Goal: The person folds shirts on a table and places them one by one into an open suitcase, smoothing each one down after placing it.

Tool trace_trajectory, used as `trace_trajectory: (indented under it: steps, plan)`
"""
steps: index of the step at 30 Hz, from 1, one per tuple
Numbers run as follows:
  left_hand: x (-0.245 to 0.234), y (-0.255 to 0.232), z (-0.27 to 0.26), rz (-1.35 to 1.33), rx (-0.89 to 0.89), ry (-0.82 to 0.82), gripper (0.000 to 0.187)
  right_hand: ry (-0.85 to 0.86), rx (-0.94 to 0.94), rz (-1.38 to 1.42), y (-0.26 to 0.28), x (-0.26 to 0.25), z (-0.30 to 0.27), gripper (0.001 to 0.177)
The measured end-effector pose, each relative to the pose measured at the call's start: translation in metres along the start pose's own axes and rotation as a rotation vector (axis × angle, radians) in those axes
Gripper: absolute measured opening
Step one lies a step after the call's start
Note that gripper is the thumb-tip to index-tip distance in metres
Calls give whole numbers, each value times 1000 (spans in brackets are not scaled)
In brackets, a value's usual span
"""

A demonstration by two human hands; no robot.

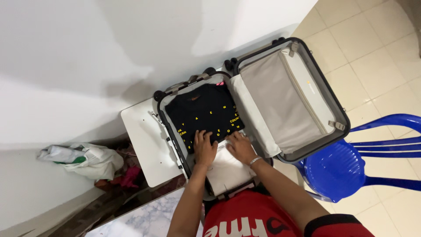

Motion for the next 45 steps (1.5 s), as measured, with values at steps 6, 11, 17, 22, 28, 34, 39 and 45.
trace_trajectory:
  steps: [6, 11, 17, 22, 28, 34, 39, 45]
  plan:
    - [6, -2, -15, 22, 38, -56, 50, -53, -112, 45, -5, -3, -8, 39]
    - [15, -10, -16, 74, -50, -66, 44, -26, -189, 229, -22, -41, -28, 42]
    - [19, -65, -44, 78, -115, -308, 32, -44, -241, 199, -49, -86, -59, 30]
    - [27, -124, -99, 98, -48, -539, 27, -14, -358, 174, -83, -98, -105, 36]
    - [57, -155, -164, 45, -207, -250, 26, -33, -602, -14, -112, -63, -140, 27]
    - [64, -164, -195, 203, -140, -231, 44, -69, -547, -35, -128, -39, -136, 25]
    - [59, -169, -235, 181, -250, -259, 55, -79, -570, -6, -126, -40, -131, 25]
    - [54, -133, -311, -57, -260, -424, 51, -181, -528, 258, -88, -37, -179, 26]
Point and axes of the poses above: each hand's wrist, its own z-axis towards the middle knuckle, its own x-axis out of the palm, y = z × x, the point moved 1 cm from there along z, towards the middle knuckle, and after that the axes turned 8 degrees about x, right-handed, at the moved point
